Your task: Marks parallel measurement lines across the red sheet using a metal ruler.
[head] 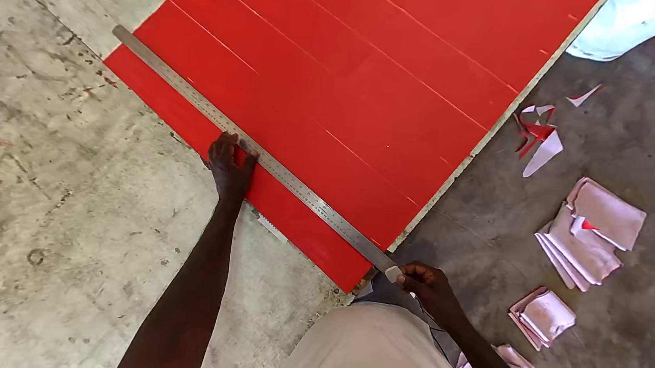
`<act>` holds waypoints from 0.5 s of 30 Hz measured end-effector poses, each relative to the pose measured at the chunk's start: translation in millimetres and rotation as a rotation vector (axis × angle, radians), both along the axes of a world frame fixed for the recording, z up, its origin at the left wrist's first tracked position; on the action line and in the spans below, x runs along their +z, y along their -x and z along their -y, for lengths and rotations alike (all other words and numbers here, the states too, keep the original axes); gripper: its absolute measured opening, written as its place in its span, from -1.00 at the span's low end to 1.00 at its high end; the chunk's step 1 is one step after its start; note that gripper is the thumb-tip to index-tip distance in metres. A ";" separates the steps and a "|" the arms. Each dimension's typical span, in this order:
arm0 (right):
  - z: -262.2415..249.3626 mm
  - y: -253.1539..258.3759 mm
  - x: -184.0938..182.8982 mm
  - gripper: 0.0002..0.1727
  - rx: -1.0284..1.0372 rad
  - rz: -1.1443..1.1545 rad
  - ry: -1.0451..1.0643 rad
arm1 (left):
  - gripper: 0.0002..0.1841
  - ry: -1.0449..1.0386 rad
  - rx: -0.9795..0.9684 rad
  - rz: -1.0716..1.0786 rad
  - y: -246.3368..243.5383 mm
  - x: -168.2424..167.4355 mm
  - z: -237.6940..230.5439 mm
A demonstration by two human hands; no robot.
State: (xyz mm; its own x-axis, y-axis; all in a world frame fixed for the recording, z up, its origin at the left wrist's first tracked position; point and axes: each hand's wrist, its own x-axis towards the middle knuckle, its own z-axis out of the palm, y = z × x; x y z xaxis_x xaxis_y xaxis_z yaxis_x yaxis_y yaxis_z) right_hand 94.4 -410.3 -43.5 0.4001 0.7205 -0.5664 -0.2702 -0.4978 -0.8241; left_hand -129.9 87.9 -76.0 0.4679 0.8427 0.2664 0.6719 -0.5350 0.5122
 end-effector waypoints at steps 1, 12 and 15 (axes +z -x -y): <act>-0.5 0.1 -0.4 -0.88 -0.003 0.001 -0.008 | -0.30 -0.003 0.008 -0.006 0.5 0.7 -0.1; 0.8 2.2 -3.7 -0.83 -0.014 0.012 -0.008 | -0.28 -0.001 0.048 -0.061 -5.0 2.2 6.6; 0.7 3.9 -3.2 -0.82 -0.003 0.053 -0.059 | -0.32 -0.001 0.102 -0.074 -8.5 10.1 10.9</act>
State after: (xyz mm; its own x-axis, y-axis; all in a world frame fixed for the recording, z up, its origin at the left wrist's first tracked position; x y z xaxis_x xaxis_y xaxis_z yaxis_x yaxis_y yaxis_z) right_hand 90.5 -411.0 -46.7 0.4302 0.7511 -0.5008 -0.2271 -0.4469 -0.8653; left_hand -121.4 77.0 -65.9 0.3986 0.8864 0.2354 0.7587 -0.4629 0.4583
